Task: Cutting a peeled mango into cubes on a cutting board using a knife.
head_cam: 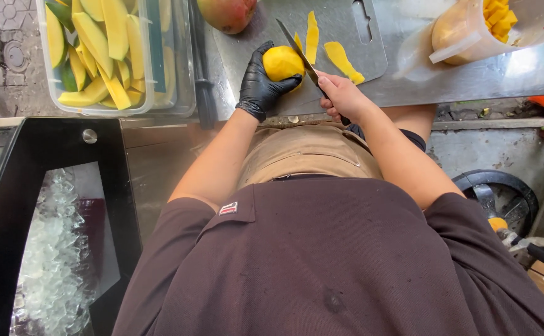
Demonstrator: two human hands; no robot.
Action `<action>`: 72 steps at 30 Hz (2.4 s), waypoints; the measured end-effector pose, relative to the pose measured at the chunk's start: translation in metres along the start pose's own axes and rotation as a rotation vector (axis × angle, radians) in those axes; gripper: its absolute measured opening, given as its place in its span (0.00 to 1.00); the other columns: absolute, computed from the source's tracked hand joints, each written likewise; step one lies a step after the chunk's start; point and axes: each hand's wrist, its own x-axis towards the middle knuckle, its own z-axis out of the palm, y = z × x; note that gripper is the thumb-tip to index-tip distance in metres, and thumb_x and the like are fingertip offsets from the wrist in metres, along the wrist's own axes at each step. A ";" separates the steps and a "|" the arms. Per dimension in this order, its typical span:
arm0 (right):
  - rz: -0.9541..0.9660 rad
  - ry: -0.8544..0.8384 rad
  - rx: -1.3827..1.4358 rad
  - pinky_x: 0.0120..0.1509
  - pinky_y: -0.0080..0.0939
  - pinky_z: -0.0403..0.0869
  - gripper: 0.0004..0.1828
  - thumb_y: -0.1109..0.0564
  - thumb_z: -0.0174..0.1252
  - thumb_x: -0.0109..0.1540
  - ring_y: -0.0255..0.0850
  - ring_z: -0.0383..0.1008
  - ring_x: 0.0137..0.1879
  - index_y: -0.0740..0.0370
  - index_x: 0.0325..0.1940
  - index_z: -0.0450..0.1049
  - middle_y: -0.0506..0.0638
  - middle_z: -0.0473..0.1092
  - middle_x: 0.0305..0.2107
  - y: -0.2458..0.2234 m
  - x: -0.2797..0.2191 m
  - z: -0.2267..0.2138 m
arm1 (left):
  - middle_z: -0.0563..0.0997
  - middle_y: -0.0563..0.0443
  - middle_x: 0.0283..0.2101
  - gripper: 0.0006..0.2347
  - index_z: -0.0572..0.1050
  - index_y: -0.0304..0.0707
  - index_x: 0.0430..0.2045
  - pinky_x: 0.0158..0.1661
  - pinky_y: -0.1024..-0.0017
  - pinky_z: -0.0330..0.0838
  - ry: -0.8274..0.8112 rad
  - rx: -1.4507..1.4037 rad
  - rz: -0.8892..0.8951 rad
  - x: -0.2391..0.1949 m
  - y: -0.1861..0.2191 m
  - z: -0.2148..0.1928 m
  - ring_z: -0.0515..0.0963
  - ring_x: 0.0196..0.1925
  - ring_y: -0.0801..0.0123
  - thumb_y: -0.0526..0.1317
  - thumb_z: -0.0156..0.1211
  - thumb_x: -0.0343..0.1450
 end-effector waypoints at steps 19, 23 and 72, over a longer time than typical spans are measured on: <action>-0.649 0.321 -0.303 0.46 0.39 0.77 0.23 0.46 0.49 0.76 0.35 0.71 0.35 0.49 0.76 0.66 0.47 0.72 0.40 0.053 -0.016 -0.017 | 0.68 0.46 0.63 0.47 0.53 0.37 0.67 0.64 0.64 0.67 -0.248 0.179 0.096 0.015 0.017 -0.029 0.70 0.64 0.62 0.36 0.87 0.57; -0.425 0.414 -0.926 0.48 0.54 0.73 0.24 0.47 0.51 0.69 0.57 0.76 0.41 0.40 0.72 0.68 0.60 0.76 0.35 -0.018 -0.092 0.032 | 0.73 0.50 0.57 0.47 0.49 0.45 0.62 0.58 0.66 0.76 -0.127 -0.042 -0.022 0.006 0.023 -0.012 0.76 0.58 0.65 0.38 0.84 0.56; 0.115 -0.094 0.113 0.23 0.30 0.56 0.15 0.39 0.42 0.73 0.27 0.51 0.20 0.44 0.56 0.65 0.39 0.58 0.21 -0.004 0.020 -0.021 | 0.76 0.43 0.56 0.44 0.55 0.37 0.64 0.58 0.66 0.78 0.027 0.181 -0.024 0.003 -0.001 -0.001 0.79 0.57 0.62 0.38 0.84 0.58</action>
